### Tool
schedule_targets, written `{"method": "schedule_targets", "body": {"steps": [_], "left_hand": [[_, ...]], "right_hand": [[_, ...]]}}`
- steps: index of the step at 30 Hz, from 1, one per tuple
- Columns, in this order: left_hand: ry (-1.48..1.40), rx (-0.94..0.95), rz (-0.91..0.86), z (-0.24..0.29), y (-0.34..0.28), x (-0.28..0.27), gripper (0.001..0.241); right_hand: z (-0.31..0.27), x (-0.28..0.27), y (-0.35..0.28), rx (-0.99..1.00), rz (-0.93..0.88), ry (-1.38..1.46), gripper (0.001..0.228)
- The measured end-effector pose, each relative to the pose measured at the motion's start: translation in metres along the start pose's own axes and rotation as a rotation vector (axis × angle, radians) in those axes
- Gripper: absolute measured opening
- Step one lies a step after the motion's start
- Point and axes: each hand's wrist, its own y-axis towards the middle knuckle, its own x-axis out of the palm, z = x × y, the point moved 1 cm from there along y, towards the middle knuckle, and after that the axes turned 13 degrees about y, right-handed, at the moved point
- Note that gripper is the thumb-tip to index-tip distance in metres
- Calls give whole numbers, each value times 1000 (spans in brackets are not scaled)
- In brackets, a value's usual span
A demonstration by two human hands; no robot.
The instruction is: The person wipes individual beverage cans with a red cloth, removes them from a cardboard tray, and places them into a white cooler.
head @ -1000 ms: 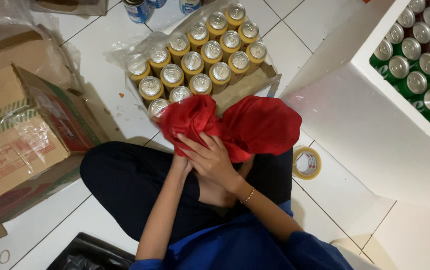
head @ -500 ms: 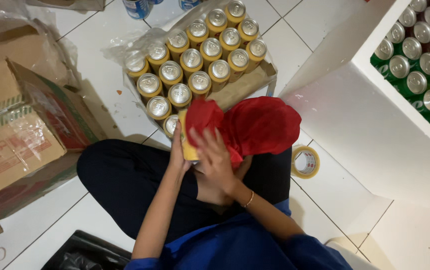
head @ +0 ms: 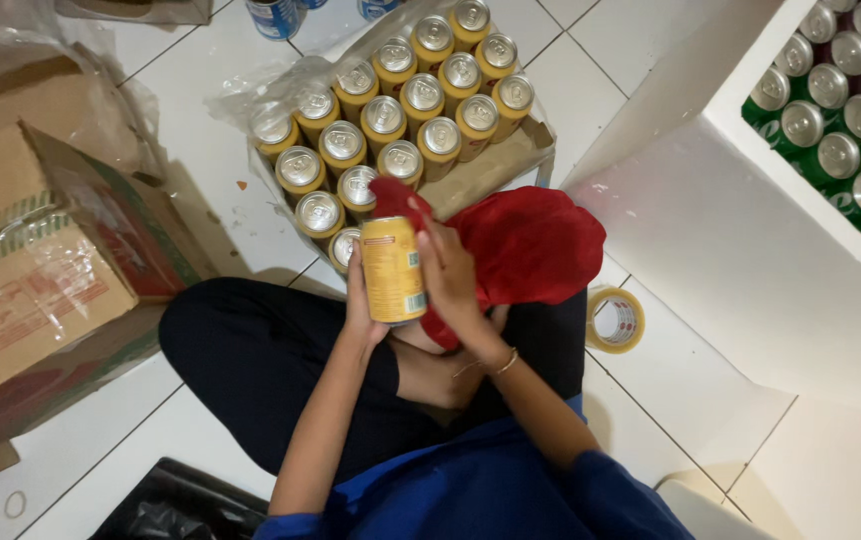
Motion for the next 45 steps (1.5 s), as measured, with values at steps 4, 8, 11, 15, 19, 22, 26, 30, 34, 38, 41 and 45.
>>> {"method": "schedule_targets", "body": {"steps": [4, 8, 11, 15, 19, 22, 26, 30, 34, 38, 41, 45], "left_hand": [[44, -60, -2, 15, -18, 25, 96], [54, -69, -18, -4, -3, 15, 99], [82, -66, 6, 4, -15, 28, 91], [75, -62, 22, 14, -16, 38, 94], [119, 24, -17, -26, 9, -22, 75], [150, 15, -63, -24, 5, -25, 73], [48, -31, -79, -18, 10, -9, 86], [83, -38, 7, -1, 2, 8, 90], [214, -15, 96, 9, 0, -13, 72], [88, 29, 55, -16, 13, -16, 64], [66, 40, 44, -9, 7, 6, 64], [90, 59, 65, 0, -8, 16, 76]], "right_hand": [[49, -30, 15, 270, 308, 258, 42], [40, -68, 8, 240, 490, 322, 52], [-7, -72, -9, 145, 559, 285, 48], [-32, -36, -45, -142, 338, 130, 39], [-21, 20, -43, -789, -261, -377, 15], [12, 19, -25, -793, -169, -398, 19], [-10, 7, -3, -602, -47, -94, 34], [9, 7, -29, -240, -96, 86, 45], [37, 16, -86, -421, -197, -172, 39], [55, 7, -66, -585, -170, -308, 37], [36, 3, -37, -516, -99, -235, 40], [-8, 6, -7, -126, -29, 130, 42]]}}
